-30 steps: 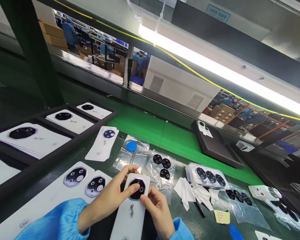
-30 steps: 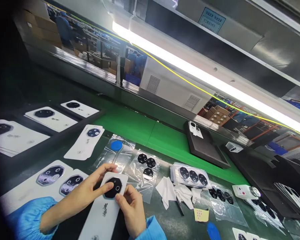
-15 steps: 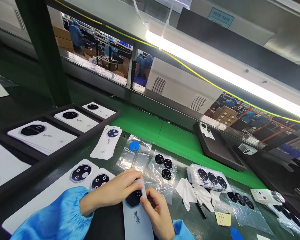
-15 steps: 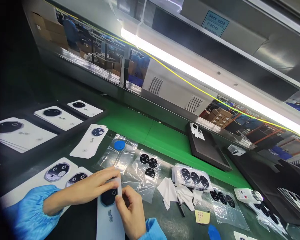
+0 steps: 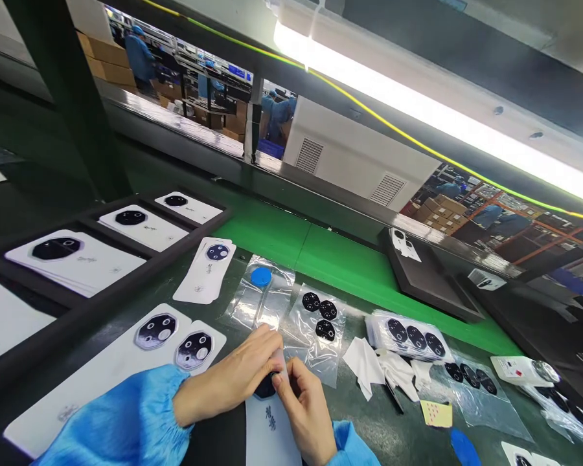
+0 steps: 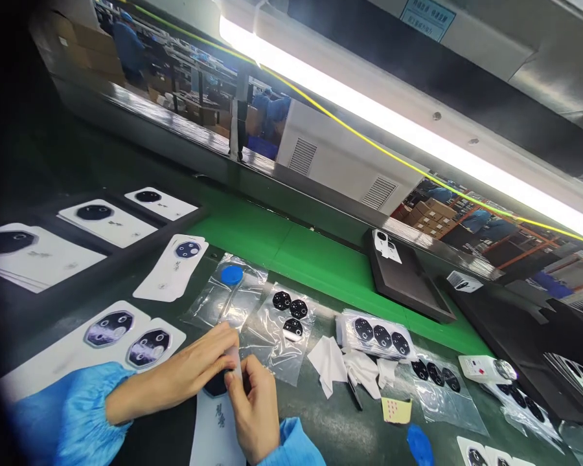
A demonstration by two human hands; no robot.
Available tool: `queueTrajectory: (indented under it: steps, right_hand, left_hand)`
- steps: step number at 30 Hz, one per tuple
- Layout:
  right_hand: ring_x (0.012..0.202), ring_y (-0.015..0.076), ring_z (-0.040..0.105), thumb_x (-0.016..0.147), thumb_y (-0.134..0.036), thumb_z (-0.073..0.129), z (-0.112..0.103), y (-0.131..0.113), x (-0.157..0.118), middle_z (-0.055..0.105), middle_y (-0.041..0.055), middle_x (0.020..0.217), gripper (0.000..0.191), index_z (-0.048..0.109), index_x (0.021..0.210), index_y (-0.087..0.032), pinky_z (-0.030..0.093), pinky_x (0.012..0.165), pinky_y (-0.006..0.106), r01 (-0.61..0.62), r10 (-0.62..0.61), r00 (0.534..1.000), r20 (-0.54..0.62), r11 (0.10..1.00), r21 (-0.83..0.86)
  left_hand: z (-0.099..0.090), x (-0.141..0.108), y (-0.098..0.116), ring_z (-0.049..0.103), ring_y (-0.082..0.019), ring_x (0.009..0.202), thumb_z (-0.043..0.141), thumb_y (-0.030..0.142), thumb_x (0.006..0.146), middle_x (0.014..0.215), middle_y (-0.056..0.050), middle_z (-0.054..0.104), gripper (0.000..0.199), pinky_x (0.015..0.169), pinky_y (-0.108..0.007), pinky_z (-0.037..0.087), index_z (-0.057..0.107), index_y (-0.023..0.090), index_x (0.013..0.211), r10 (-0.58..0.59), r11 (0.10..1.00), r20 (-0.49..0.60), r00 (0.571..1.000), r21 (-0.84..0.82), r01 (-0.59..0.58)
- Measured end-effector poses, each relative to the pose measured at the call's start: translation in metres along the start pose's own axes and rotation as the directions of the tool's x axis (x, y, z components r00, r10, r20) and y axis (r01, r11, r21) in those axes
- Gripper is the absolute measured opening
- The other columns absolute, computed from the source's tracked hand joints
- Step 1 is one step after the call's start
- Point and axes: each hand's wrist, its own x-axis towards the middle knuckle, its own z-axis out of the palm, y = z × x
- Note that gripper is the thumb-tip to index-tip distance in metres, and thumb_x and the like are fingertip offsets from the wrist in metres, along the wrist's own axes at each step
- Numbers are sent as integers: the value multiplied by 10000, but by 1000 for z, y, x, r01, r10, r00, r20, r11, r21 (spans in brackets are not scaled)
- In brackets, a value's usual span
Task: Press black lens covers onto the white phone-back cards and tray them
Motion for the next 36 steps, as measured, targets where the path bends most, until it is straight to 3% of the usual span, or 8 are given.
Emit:
queueTrajectory:
  steps: [5, 8, 13, 18, 28, 36]
  right_hand:
    - [528, 111, 298, 839, -476, 489, 1, -1, -1, 331, -54, 558, 381, 363, 587, -219, 231, 489, 246, 50, -51, 998, -36, 998, -30]
    - [545, 113, 303, 834, -522, 499, -1, -3, 1, 341, -52, 566, 414, 371, 585, -217, 246, 508, 250, 14, -14, 1000, -24, 1000, 13]
    - [593, 123, 334, 798, -620, 535, -8, -2, 5, 381, -45, 606, 460, 439, 617, -208, 287, 553, 251, -34, 40, 998, -38, 988, 150]
    - [674, 160, 443, 777, -657, 550, -8, -1, 6, 528, -3, 708, 463, 581, 800, -196, 346, 619, 264, -56, 68, 997, -44, 971, 231]
    - [567, 121, 291, 794, -596, 525, -5, 0, 6, 324, -56, 594, 451, 352, 601, -227, 287, 535, 245, -1, 19, 992, -125, 990, 139]
    - [559, 118, 301, 781, -581, 544, 1, 3, 9, 325, -58, 578, 453, 351, 579, -225, 293, 523, 238, 3, 25, 985, -171, 987, 160]
  left_hand:
    - [1, 1, 3, 410, -191, 790, 291, 213, 952, 792, -7, 459, 237, 771, -331, 396, 379, 226, 733, 38, 999, -10, 999, 26, -38]
    - [-4, 3, 4, 444, -194, 806, 309, 257, 957, 805, -14, 485, 241, 774, -321, 398, 407, 226, 739, 30, 999, -16, 999, 36, -30]
    - [-13, 6, -4, 492, -218, 918, 369, 370, 931, 887, -18, 531, 208, 833, -319, 392, 479, 233, 818, -89, 996, -43, 995, -35, 87]
    - [-10, 6, -4, 476, -214, 880, 334, 388, 939, 850, -14, 502, 262, 814, -323, 384, 459, 228, 774, -106, 994, -58, 993, -42, 104]
    - [1, 5, 2, 458, -196, 815, 324, 323, 949, 782, -4, 492, 267, 772, -329, 411, 404, 219, 717, -64, 994, -116, 991, 76, 73]
    - [6, 4, 1, 472, -195, 819, 314, 276, 936, 784, -4, 481, 227, 821, -357, 425, 418, 215, 743, -13, 993, -142, 990, 118, 30]
